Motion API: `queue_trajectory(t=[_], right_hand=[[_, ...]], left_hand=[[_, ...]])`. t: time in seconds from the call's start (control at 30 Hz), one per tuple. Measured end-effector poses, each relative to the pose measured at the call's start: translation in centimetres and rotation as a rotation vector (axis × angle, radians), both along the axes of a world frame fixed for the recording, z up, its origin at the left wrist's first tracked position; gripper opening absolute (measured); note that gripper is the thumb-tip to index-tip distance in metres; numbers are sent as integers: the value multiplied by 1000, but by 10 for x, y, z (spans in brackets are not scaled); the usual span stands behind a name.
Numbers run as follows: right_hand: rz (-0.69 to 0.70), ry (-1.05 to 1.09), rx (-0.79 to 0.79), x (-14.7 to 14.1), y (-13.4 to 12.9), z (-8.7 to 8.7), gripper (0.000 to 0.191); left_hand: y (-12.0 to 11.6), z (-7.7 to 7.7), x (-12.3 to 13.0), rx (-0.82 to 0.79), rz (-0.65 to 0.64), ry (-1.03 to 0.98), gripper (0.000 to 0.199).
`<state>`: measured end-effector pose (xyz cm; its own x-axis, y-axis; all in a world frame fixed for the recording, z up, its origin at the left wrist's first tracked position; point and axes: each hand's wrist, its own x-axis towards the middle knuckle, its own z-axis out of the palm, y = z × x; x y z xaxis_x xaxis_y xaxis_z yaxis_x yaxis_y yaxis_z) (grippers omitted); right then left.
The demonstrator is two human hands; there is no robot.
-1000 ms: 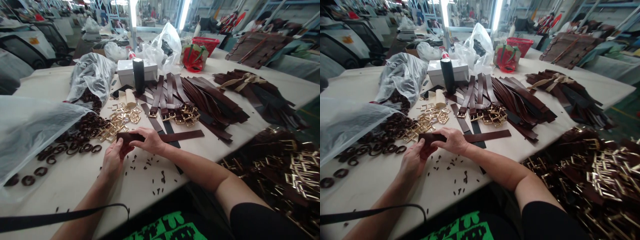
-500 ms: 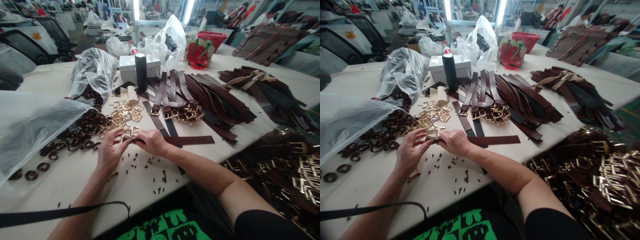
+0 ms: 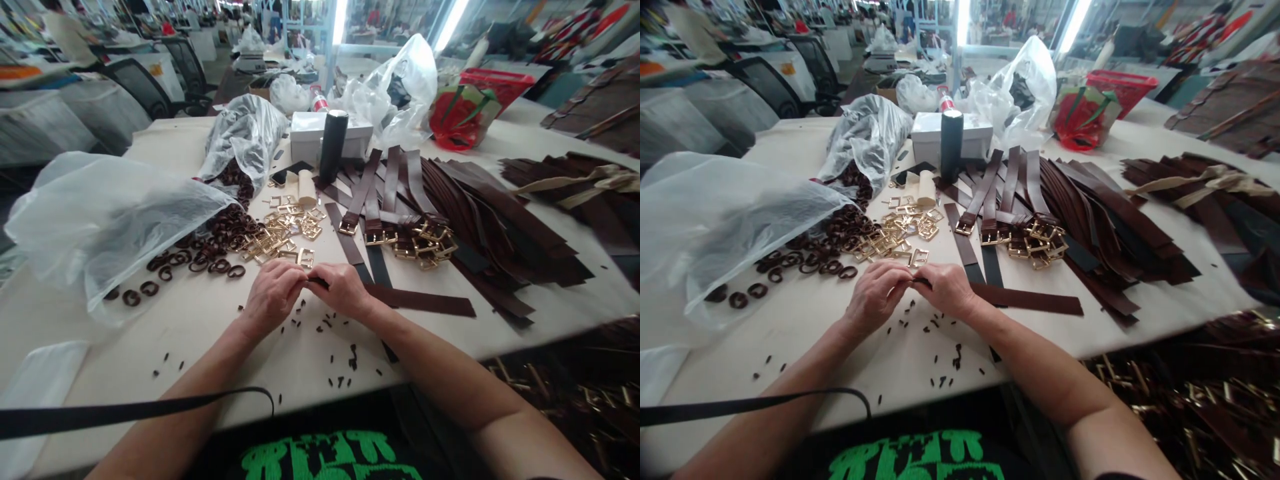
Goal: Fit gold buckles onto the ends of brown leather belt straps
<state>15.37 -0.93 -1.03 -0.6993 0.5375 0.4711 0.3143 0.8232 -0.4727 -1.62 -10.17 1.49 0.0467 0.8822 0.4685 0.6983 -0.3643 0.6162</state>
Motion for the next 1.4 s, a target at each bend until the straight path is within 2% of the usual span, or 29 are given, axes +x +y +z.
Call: queue_trajectory(t=[0.07,0.13,0.17,0.2,0.23,0.3,0.37,0.43,0.53,0.63,0.73,0.83,0.93,1.03,1.13,1.4], right_hand=[[-56,21,31,4,8,4,11],[-145,58,56,9,17,7,12],[-184,74,62,12,22,9,13],[-214,87,62,14,25,10,13],[-231,96,55,15,28,10,13],[-225,110,22,16,29,11,13],[-187,127,-42,15,28,11,15],[-135,152,-126,13,25,12,16],[-55,201,-215,11,20,13,18],[-15,203,-233,10,17,14,18],[-16,163,-222,8,15,11,15],[-52,157,-185,6,13,8,12],[-106,164,-127,5,11,7,10],[-154,149,-84,4,9,7,10],[-187,123,-72,4,9,8,11],[-189,68,-5,2,5,9,14]], left_hand=[[-3,6,5,-22,-119,-40,10],[-6,14,5,-123,-279,-56,10],[-8,19,0,-181,-312,-56,14],[-10,23,-8,-224,-285,-54,18],[-11,26,-19,-243,-195,-47,22],[-16,29,-47,-200,113,-15,26],[-21,26,-77,-190,372,69,20],[-24,20,-100,-276,463,152,17],[-25,10,-112,-417,485,242,14],[-20,5,-109,-441,521,259,13],[-15,2,-101,-361,543,131,11],[-8,-2,-81,-284,474,-244,19],[-1,-1,-50,-316,333,-654,31],[3,2,-22,-337,265,-858,38],[5,3,-9,-310,279,-925,41],[6,1,-5,-350,326,-973,31]])
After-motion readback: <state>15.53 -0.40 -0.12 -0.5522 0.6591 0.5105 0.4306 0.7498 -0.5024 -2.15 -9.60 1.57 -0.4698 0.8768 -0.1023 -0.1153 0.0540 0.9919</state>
